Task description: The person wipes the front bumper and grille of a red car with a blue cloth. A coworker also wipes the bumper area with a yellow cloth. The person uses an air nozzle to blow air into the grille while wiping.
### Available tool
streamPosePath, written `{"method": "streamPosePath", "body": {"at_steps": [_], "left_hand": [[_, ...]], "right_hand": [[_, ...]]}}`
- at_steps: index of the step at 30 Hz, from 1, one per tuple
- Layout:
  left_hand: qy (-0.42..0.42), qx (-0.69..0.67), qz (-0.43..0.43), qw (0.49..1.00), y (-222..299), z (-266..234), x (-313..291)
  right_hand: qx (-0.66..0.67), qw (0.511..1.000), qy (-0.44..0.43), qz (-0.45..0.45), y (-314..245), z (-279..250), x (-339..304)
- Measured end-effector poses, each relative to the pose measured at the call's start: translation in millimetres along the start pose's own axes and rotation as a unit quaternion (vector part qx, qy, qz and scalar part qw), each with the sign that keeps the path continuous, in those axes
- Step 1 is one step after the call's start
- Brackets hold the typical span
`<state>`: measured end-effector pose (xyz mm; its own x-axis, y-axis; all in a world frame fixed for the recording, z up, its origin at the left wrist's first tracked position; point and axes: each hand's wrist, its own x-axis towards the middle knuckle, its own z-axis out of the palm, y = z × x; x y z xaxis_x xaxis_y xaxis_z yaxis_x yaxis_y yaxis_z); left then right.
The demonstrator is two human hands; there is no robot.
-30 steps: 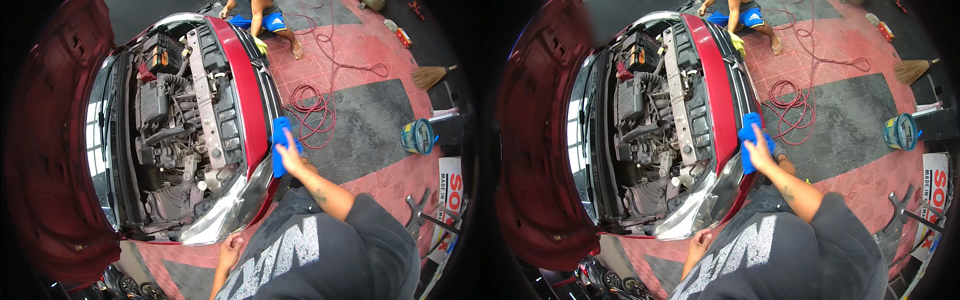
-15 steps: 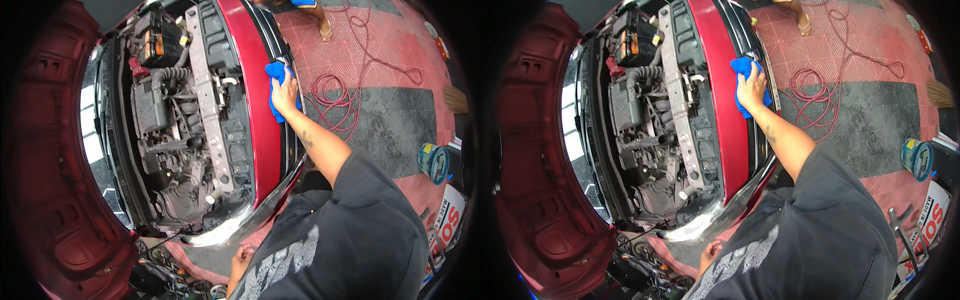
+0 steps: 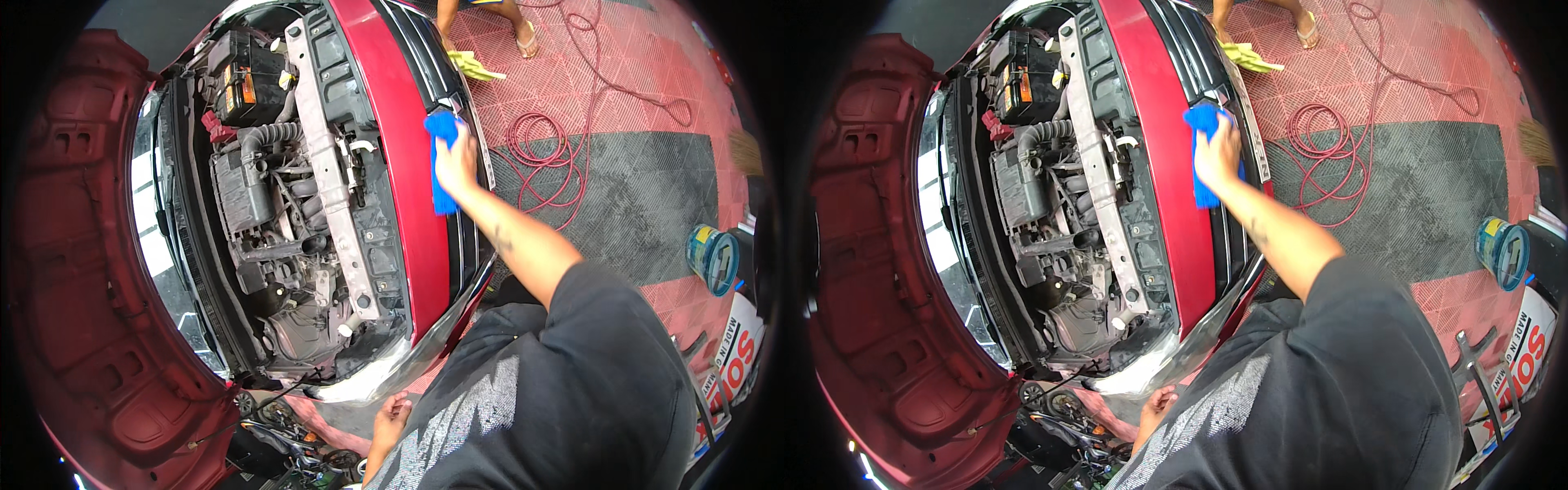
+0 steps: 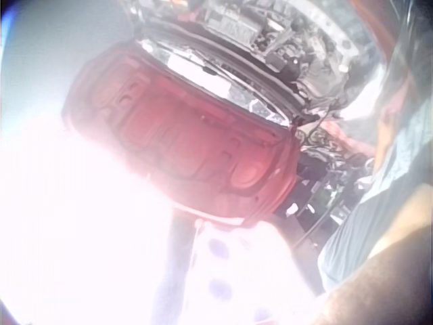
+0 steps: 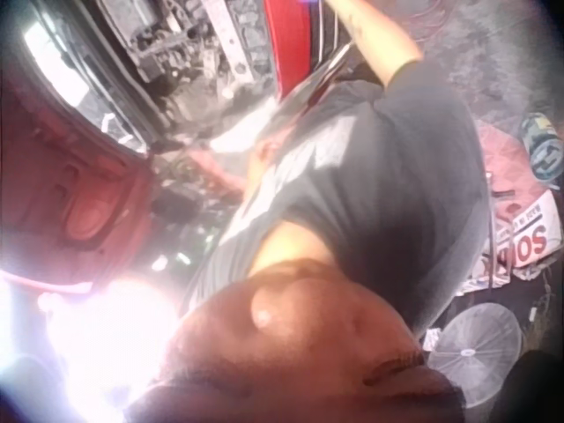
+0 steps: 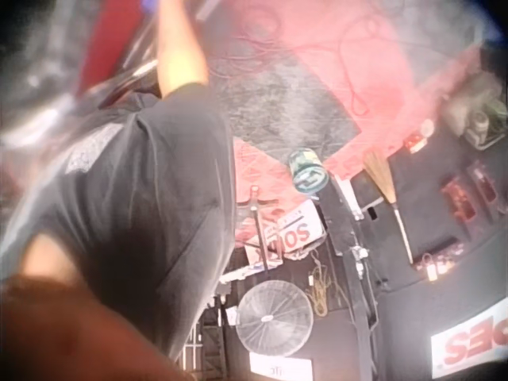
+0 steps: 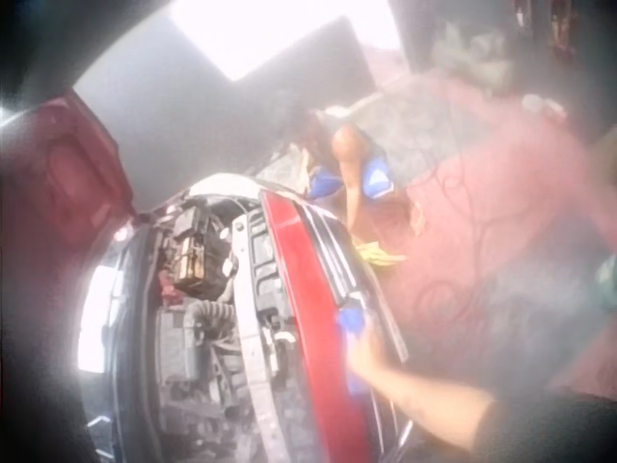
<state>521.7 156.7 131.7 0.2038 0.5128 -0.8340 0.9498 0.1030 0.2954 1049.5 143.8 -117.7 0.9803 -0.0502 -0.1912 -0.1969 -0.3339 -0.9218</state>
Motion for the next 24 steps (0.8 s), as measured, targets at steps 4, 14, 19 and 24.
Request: {"method": "streamPosePath", "body": {"at_steps": [4,14,19,24], "left_hand": [[0.011,-0.008,-0.005,1.000,-18,-3,-3],[-0.007,-0.004,0.007,1.000,-21,3,13],[0.017,-0.024,0.018,0.999,-1,6,2],[-0.021,-0.098,-0.003,0.995,-81,-3,15]], "right_hand": [[0.096,0.992,-0.079,0.036,19,-24,-1],[0.306,0.774,-0.414,0.369,89,-163,-157],[0.494,0.610,-0.401,0.471,48,-216,-99],[0.189,0.950,-0.236,0.080,77,-108,-116]]}}
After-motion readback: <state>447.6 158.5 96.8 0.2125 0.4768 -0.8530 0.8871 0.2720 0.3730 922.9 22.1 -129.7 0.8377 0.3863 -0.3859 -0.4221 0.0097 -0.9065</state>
